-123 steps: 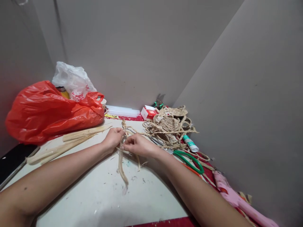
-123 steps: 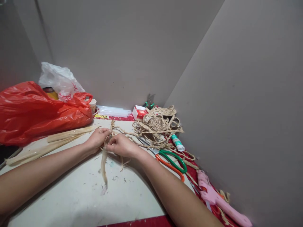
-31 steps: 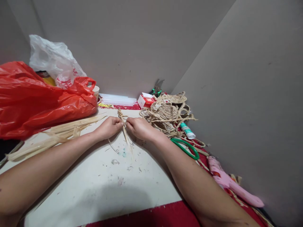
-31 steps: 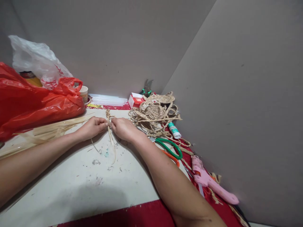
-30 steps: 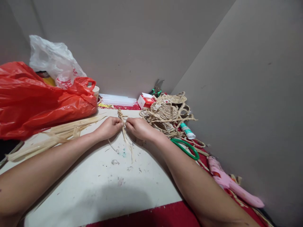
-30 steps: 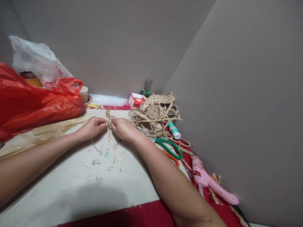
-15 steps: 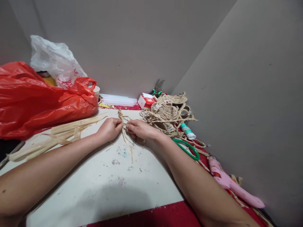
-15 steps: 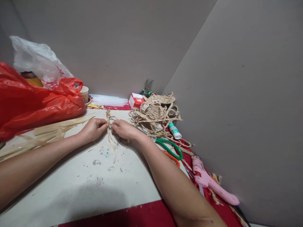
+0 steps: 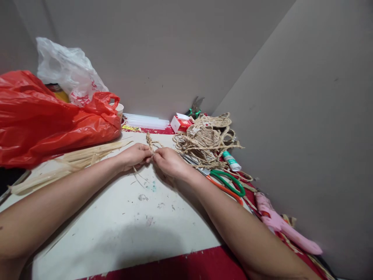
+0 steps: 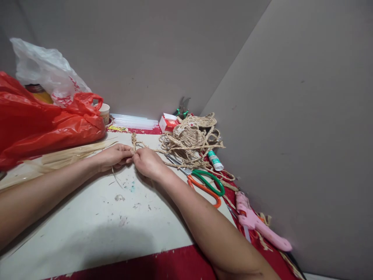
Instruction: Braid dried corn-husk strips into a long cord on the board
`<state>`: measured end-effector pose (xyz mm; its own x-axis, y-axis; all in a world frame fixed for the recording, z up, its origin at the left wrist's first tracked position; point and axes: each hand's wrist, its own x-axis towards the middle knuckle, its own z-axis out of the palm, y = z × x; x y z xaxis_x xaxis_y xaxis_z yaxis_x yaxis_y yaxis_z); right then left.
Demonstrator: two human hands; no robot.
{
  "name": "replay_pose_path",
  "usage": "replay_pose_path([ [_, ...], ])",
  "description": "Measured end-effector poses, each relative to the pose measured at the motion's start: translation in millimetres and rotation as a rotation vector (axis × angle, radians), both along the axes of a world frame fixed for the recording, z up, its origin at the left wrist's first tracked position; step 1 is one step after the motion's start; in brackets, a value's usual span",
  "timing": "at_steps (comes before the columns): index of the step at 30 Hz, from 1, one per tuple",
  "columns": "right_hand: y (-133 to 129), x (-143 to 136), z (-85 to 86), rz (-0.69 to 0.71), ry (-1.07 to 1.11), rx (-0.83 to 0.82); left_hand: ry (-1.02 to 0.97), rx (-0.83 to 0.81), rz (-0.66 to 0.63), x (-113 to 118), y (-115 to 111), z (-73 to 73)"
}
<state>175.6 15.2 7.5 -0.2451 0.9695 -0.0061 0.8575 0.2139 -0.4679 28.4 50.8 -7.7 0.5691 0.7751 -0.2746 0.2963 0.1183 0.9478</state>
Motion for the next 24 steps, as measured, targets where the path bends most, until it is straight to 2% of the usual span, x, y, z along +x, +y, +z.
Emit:
replay_pose_path([
  [5,-9,-4,0.5,-0.04,-0.281,0.07,0.034,0.083,0.061,2,-2,-1.9],
  [9,-12,-9,3.0,-0.048,-0.358,0.074,0.039,0.113,0.147,4,-3,-1.9],
  [24,-25,-23,0.7,0.044,-0.504,0.141,-0.187,-0.165,0.303,9,-10,6.3],
])
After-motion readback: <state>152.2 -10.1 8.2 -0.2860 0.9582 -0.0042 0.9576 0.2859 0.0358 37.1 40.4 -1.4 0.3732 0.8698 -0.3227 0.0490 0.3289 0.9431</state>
